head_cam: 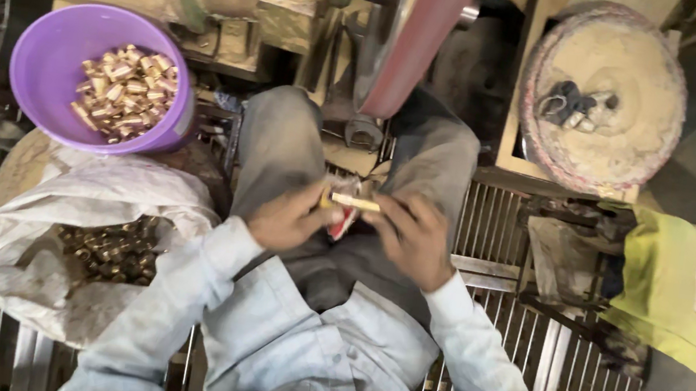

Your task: The person sits on a metal grate floor and repeatedly polishes small brass-colored metal parts using a belt sander. They pick up parts from a white sack, press them against the moving belt, and place the finished pieces into a purple bucket.

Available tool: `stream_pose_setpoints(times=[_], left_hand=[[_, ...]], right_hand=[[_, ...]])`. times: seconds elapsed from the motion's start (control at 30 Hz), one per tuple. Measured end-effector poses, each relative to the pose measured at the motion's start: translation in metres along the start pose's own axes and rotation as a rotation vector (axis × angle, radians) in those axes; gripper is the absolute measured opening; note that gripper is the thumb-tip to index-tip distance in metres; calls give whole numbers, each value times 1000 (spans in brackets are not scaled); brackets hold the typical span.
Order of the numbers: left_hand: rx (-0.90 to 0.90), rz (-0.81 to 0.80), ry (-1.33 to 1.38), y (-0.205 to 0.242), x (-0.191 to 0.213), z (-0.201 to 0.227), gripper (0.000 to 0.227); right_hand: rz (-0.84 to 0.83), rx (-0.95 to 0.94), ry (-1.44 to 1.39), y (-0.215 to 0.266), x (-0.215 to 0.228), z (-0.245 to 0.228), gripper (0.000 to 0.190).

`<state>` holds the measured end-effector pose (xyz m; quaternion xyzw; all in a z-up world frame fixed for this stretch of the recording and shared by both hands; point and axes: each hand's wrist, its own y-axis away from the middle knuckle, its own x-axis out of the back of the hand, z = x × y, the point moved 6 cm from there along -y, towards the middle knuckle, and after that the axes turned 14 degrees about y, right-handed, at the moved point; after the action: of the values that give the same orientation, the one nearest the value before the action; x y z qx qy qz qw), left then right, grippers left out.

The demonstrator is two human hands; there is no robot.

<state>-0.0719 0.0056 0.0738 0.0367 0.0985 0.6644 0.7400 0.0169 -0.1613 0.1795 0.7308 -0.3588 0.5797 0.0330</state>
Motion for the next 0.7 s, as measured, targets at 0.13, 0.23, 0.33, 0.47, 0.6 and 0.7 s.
stream_pose_setpoints(times=[0.13,0.23,0.33,0.47,0.6,0.7], left_hand=[[-163,11,117,-67,10,-40,45],[-34,10,367,-106,17,-70,36],[145,19,650,-124,17,-86,27],[157,28,779,-135,16,-78,26],[265,98,833,-135,16,-75,27],[184,89,816,-137,16,-70,24]], right_hand=[[4,17,-9,-14,-40,49,27],[-2,21,-69,-28,-62,83,25],[-19,9,-49,-38,-75,104,24],[32,78,14,-50,-79,110,22],[16,99,54,-55,-85,115,20],[-3,95,13,-55,-90,120,20]])
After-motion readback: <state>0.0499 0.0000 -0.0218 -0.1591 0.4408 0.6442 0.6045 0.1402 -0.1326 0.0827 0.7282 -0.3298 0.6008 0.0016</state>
